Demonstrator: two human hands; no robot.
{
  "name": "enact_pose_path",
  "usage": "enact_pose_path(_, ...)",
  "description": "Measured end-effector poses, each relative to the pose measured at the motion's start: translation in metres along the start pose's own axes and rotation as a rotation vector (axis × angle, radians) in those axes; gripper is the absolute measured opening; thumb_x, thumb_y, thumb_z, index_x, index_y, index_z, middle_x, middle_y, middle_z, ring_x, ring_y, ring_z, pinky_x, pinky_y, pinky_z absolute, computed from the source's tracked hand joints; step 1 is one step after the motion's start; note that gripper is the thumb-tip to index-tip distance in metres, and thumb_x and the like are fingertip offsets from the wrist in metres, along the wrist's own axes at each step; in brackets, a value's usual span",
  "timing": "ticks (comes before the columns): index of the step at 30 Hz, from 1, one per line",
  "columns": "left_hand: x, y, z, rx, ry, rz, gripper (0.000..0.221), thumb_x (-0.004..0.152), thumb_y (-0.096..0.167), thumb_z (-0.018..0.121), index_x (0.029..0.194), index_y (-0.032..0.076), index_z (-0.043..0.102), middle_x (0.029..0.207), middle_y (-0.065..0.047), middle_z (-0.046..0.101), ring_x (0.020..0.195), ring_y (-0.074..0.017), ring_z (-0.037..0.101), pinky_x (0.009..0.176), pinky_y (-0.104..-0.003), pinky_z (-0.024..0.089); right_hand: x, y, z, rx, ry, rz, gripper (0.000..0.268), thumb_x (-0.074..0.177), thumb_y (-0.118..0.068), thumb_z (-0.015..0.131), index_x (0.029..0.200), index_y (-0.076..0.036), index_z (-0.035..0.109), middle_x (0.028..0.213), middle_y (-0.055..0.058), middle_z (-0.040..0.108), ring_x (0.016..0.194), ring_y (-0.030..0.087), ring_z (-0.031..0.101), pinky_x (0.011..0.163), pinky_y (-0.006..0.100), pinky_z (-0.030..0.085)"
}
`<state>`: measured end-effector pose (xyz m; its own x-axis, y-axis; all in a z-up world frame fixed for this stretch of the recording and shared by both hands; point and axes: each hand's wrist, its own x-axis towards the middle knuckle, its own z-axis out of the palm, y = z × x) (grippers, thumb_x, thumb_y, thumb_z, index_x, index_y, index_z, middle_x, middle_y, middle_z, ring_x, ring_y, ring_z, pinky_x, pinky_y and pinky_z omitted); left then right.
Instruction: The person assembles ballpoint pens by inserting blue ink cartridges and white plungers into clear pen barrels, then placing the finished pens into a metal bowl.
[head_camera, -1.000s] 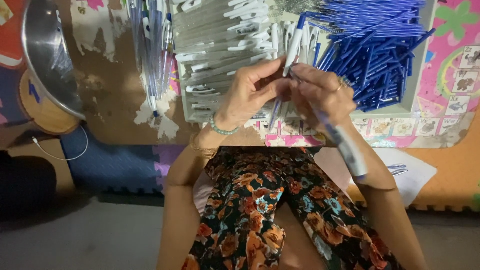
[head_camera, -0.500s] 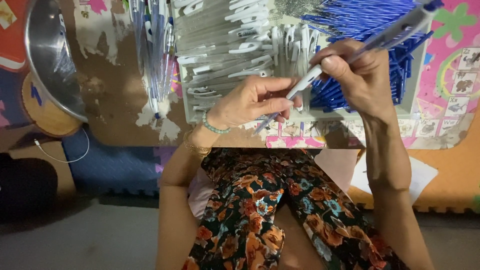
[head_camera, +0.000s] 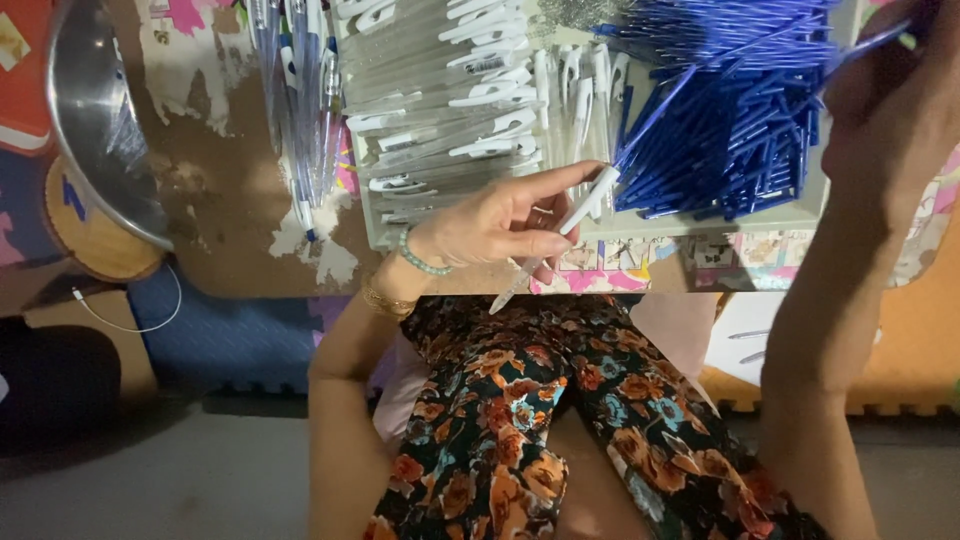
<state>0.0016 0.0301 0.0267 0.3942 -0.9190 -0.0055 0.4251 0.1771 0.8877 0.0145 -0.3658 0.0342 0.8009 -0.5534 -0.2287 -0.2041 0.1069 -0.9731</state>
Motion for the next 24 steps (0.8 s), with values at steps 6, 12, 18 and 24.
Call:
enact_pose_path(6,-0.001,0.007,-0.01,-0.085,-0.007,-0.078,0.087,0.114,0.002,0.068,0.179,0.018,0.014,0.111,-0.012,0.066,0.092,-0.0284,0.084,0.082,-0.04,0.081,-0.032,0.025,-0.041,-0.666,-0.372,-0.468,0.036,0.148,-0.023,0.054,0.124,0.0,0.069,0.101,0.01,0.061,0.08,0.017,0.051,0.066,0.034,0.039)
enact_pose_path(12,0.009,0.026,-0.005,-0.027,0.022,-0.144,0.084,0.114,0.004,0.067,0.179,0.017,0.015,0.114,-0.011,0.065,0.091,-0.0284,0.085,0.082,-0.039,0.081,-0.068,-0.013,0.021,-0.539,-0.431,-0.51,0.057,0.134,-0.036,0.052,0.15,0.016,0.067,0.107,0.02,0.067,0.082,0.022,0.057,0.062,0.033,0.041)
enact_pose_path(18,0.013,0.013,-0.022,0.105,-0.036,-0.06,0.082,0.118,-0.001,0.065,0.18,0.017,0.014,0.115,-0.017,0.073,0.084,-0.0262,0.084,0.07,-0.029,0.081,-0.05,-0.019,0.066,-0.136,-0.649,-0.134,0.032,0.126,-0.04,0.062,0.119,-0.01,0.068,0.087,-0.002,0.065,0.059,0.004,0.045,0.058,0.022,0.04)
enact_pose_path(24,0.001,0.055,-0.034,0.265,0.013,-0.142,0.073,0.116,-0.004,0.064,0.175,0.001,0.021,0.111,-0.023,0.074,0.077,-0.0239,0.082,0.065,-0.026,0.079,0.026,0.006,0.018,-0.328,-0.332,-0.177,0.042,0.135,-0.022,0.062,0.094,-0.017,0.054,0.074,-0.002,0.045,0.065,0.008,0.043,0.06,0.026,0.031)
